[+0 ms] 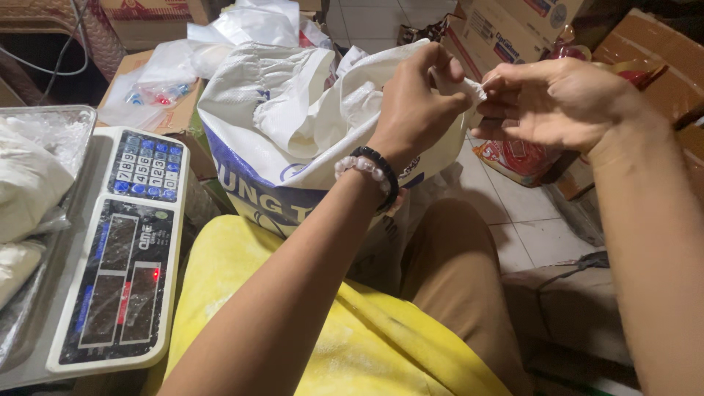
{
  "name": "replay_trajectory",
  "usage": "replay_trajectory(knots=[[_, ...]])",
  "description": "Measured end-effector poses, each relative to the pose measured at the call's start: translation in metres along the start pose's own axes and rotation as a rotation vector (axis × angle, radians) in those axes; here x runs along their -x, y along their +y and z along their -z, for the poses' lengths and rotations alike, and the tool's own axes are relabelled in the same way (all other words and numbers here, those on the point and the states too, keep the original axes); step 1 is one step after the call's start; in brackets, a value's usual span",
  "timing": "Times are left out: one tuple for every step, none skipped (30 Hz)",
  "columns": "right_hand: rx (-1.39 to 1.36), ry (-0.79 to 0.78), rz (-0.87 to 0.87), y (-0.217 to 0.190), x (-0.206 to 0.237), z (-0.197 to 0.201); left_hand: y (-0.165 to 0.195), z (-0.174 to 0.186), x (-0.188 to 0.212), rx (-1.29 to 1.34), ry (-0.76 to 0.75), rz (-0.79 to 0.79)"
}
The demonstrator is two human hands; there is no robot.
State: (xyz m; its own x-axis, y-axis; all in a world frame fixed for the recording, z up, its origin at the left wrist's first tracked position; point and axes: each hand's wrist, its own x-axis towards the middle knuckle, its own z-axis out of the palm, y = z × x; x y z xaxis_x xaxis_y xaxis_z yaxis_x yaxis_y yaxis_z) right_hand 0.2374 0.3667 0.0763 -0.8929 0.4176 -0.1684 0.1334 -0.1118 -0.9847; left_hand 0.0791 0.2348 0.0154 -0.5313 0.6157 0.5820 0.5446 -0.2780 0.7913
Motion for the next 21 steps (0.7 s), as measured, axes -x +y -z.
replay_trajectory(knots=[[-0.070, -0.020, 0.014, -0.001, -0.001, 0.002, 0.000, 0.001, -0.001, 0.002, 0.010, -0.031], [-0.141, -0.039, 0.027, -0.002, -0.001, 0.003, 0.000, 0.001, -0.002, 0.005, 0.018, -0.062], [-0.201, 0.034, 0.096, -0.003, 0.000, 0.004, 0.000, 0.002, -0.002, 0.024, 0.001, -0.016], [-0.261, 0.106, 0.166, -0.005, 0.004, 0.005, 0.000, 0.003, -0.002, 0.044, -0.017, 0.030], [-0.319, 0.174, 0.238, -0.008, 0.008, 0.005, 0.001, 0.004, -0.004, 0.062, -0.032, 0.075], [-0.163, 0.142, 0.292, -0.010, 0.012, 0.004, 0.002, 0.004, -0.007, 0.218, -0.054, 0.111], [-0.007, 0.111, 0.343, -0.010, 0.017, 0.003, 0.003, 0.001, -0.011, 0.376, -0.078, 0.149], [0.148, 0.084, 0.393, -0.008, 0.019, 0.001, 0.004, -0.002, -0.015, 0.535, -0.105, 0.187], [0.267, 0.071, 0.453, -0.005, 0.016, -0.003, 0.006, -0.004, -0.020, 0.554, -0.069, 0.097], [0.386, 0.060, 0.513, 0.001, 0.010, -0.007, 0.007, -0.006, -0.025, 0.573, -0.033, 0.006], [0.505, 0.047, 0.573, 0.005, 0.006, -0.009, 0.007, -0.008, -0.028, 0.590, 0.002, -0.085], [0.458, 0.084, 0.612, 0.008, 0.003, -0.010, 0.006, -0.007, -0.029, 0.451, 0.003, -0.128], [0.410, 0.117, 0.651, 0.010, -0.001, -0.010, 0.005, -0.004, -0.028, 0.310, 0.007, -0.167], [0.362, 0.150, 0.690, 0.010, -0.003, -0.008, 0.004, 0.000, -0.027, 0.169, 0.010, -0.206], [0.302, 0.168, 0.655, 0.011, -0.005, -0.007, 0.004, 0.003, -0.028, 0.058, 0.014, -0.287], [0.243, 0.188, 0.620, 0.010, -0.005, -0.006, 0.006, 0.005, -0.029, -0.052, 0.016, -0.368], [0.185, 0.209, 0.582, 0.010, -0.004, -0.005, 0.007, 0.006, -0.028, -0.161, 0.018, -0.446], [0.188, 0.206, 0.573, 0.010, -0.003, -0.004, 0.010, 0.005, -0.026, -0.185, 0.035, -0.460], [0.191, 0.204, 0.564, 0.008, -0.002, -0.004, 0.013, 0.001, -0.022, -0.209, 0.053, -0.475], [0.194, 0.204, 0.554, 0.007, -0.001, -0.004, 0.016, -0.003, -0.019, -0.232, 0.069, -0.489], [0.211, 0.233, 0.543, 0.007, -0.001, -0.005, 0.020, -0.006, -0.020, -0.263, 0.074, -0.478]])
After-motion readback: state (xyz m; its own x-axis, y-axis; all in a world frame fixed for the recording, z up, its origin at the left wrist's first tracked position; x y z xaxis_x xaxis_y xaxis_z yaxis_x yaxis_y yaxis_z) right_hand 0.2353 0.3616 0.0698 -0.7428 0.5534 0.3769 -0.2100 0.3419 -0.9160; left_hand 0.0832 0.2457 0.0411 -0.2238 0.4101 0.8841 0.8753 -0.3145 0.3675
